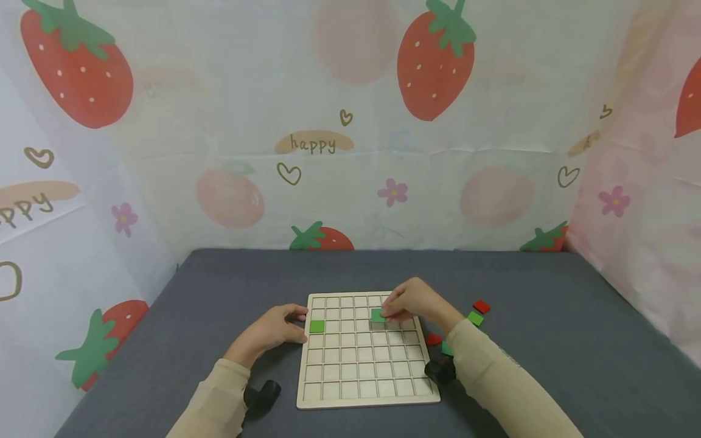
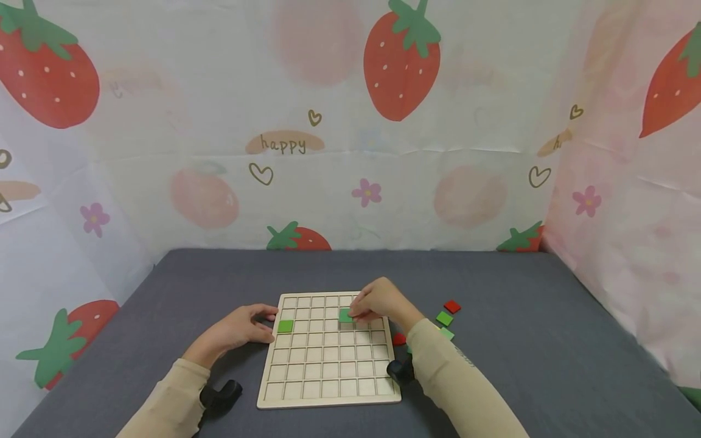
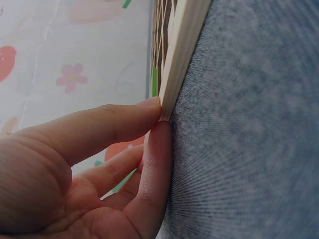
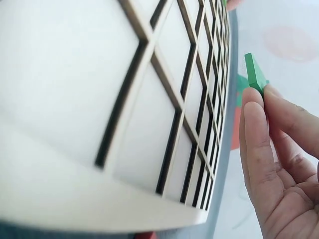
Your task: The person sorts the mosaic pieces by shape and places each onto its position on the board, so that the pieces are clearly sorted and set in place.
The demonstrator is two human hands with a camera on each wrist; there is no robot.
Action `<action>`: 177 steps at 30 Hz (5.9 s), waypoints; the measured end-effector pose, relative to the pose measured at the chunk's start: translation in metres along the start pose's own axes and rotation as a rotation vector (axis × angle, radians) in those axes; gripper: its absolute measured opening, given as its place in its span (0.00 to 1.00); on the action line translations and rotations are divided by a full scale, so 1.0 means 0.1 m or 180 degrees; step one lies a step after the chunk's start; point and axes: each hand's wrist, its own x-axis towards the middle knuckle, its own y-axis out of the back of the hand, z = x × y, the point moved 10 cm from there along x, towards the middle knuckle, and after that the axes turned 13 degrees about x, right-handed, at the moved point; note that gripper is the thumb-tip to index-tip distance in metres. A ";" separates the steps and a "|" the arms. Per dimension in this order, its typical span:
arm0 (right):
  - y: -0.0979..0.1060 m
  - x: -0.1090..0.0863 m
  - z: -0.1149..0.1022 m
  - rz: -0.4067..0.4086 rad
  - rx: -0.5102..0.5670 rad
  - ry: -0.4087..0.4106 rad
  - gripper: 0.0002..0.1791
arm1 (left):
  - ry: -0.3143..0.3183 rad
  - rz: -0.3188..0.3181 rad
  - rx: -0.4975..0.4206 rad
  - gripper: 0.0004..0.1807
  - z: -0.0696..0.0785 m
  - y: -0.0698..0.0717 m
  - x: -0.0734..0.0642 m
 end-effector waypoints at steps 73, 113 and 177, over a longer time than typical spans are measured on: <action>-0.78 0.26 -0.14 -0.0246 0.0159 -0.0165 0.02 | 0.0008 0.0006 -0.0010 0.35 -0.02 -0.01 0.03; -0.91 0.32 -0.17 -0.0069 -0.0248 -0.0051 0.04 | 0.0004 -0.0031 0.0041 0.35 -0.02 -0.01 0.03; 0.28 -0.22 0.08 0.0133 0.0077 -0.0007 0.08 | -0.0053 -0.0049 0.0031 0.35 -0.01 -0.01 0.01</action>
